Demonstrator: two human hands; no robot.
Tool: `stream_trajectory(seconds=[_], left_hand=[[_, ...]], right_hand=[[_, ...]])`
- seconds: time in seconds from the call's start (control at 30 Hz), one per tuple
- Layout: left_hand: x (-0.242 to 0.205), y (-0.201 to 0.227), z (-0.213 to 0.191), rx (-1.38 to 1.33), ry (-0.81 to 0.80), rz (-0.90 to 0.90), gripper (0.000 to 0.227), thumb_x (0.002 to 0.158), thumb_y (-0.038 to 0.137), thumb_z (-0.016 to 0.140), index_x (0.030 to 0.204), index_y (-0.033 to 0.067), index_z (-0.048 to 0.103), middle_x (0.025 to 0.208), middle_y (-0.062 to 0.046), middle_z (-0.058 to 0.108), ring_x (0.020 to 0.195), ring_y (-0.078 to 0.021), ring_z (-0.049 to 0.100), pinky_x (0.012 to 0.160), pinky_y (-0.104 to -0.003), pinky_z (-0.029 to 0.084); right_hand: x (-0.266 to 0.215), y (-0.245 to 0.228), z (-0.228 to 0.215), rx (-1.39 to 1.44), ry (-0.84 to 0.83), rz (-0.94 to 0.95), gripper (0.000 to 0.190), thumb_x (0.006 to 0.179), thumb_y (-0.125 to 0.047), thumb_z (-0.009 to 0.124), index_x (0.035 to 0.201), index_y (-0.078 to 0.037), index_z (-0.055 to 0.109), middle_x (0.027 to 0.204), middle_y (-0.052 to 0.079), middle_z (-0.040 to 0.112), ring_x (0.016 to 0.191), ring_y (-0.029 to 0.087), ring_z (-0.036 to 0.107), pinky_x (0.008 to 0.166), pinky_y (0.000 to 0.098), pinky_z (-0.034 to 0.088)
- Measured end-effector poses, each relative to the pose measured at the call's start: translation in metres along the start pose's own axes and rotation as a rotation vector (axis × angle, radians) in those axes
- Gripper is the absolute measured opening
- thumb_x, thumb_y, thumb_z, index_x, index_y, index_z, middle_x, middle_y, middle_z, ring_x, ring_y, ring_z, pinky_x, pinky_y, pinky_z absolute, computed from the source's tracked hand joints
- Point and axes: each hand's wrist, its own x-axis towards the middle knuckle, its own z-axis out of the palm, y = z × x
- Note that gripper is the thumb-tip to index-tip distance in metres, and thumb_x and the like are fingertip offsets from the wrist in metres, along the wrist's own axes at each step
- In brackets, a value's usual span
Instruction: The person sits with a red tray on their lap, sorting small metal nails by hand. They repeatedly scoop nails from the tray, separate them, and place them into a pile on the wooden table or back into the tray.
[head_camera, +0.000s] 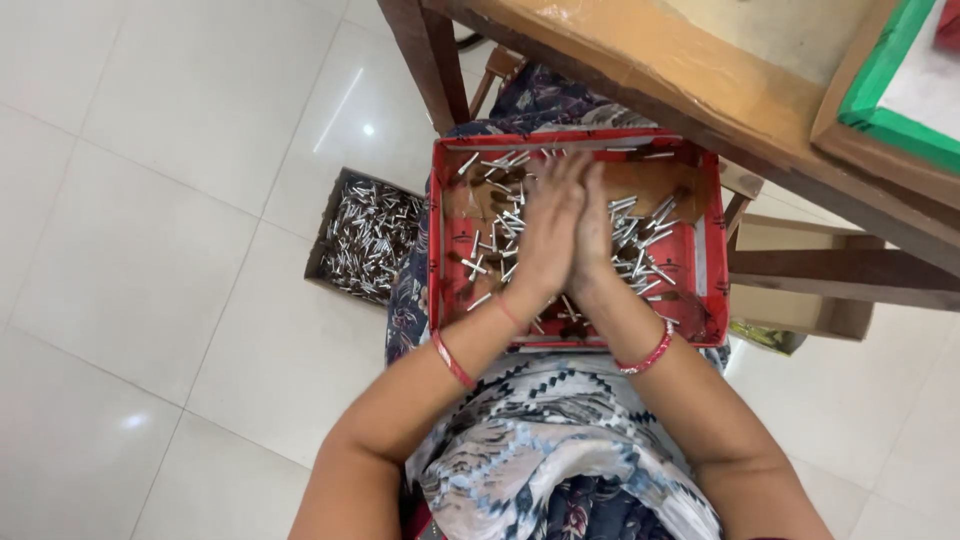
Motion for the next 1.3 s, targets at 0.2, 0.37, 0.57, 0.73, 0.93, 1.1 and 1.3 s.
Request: stream_trajectory(seconds=[0.2,0.37,0.57,0.73,0.93,1.1,1.3], left_hand=[[0.001,-0.006,0.004,-0.125,-0.172,-0.004,0.055,0.111,0.045,0.033,0.155,0.0158,0.051,0.171,-0.011,0.035,0.162,-0.0388,0.019,0.132,-0.056,0.010],[-0.013,0.011,0.005,-0.262,-0.209,0.113,0.052,0.117,0.042,0.031,0.158,0.0133,0.045,0.170,-0.013,0.038,0.166,-0.0389,0.020,0.137,-0.054,0.011],[0.021,-0.002,-0.046,0.047,-0.106,0.123,0.036,0.110,0.026,0.048,0.137,0.0110,0.066,0.143,-0.015,0.065,0.145,-0.0386,0.047,0.122,-0.050,0.031],[-0.005,0.018,-0.079,-0.132,-0.120,0.077,0.025,0.107,0.015,0.056,0.126,0.0070,0.070,0.127,-0.013,0.072,0.120,-0.0263,0.068,0.104,-0.036,0.051],[-0.026,0.030,-0.083,-0.145,-0.225,-0.010,0.022,0.105,0.013,0.058,0.119,0.0043,0.072,0.112,-0.013,0.075,0.100,-0.0223,0.073,0.090,-0.033,0.055],[-0.041,0.042,-0.078,-0.130,-0.258,0.066,0.022,0.104,0.012,0.057,0.119,0.0048,0.072,0.111,-0.013,0.074,0.101,-0.0260,0.073,0.090,-0.035,0.055],[-0.059,0.063,-0.067,-0.154,-0.497,0.304,0.021,0.102,0.014,0.065,0.121,0.0056,0.068,0.115,-0.013,0.070,0.106,-0.0329,0.069,0.092,-0.041,0.056]], right_hand=[[-0.011,0.002,0.001,0.074,-0.175,-0.132,0.097,0.091,-0.075,0.040,0.162,-0.009,0.030,0.164,0.008,0.040,0.149,0.023,0.040,0.122,0.0427,0.030],[-0.017,-0.018,-0.012,0.102,-0.225,-0.172,0.093,0.096,-0.070,0.039,0.157,0.000,0.034,0.154,0.021,0.050,0.138,0.031,0.054,0.118,0.0462,0.044],[-0.085,-0.074,-0.047,-0.962,-0.276,-0.813,0.044,0.108,-0.034,0.060,0.137,-0.002,0.063,0.137,0.014,0.067,0.129,0.025,0.062,0.110,0.0392,0.047],[-0.114,-0.065,-0.099,-1.395,-0.263,-0.734,0.022,0.091,-0.018,0.072,0.110,-0.008,0.073,0.108,0.009,0.070,0.102,0.026,0.067,0.087,0.0390,0.054],[-0.113,-0.040,-0.110,-1.681,-0.213,-0.870,0.021,0.083,-0.015,0.075,0.103,-0.008,0.075,0.098,0.010,0.067,0.095,0.033,0.063,0.081,0.0452,0.053],[-0.115,-0.041,-0.115,-1.619,-0.160,-0.823,0.018,0.085,-0.015,0.075,0.101,-0.008,0.074,0.099,0.011,0.067,0.096,0.034,0.063,0.081,0.0453,0.053],[-0.138,-0.048,-0.105,-1.370,-0.126,-1.006,0.022,0.087,0.000,0.074,0.107,-0.005,0.072,0.105,0.011,0.068,0.097,0.030,0.070,0.081,0.0396,0.056]])
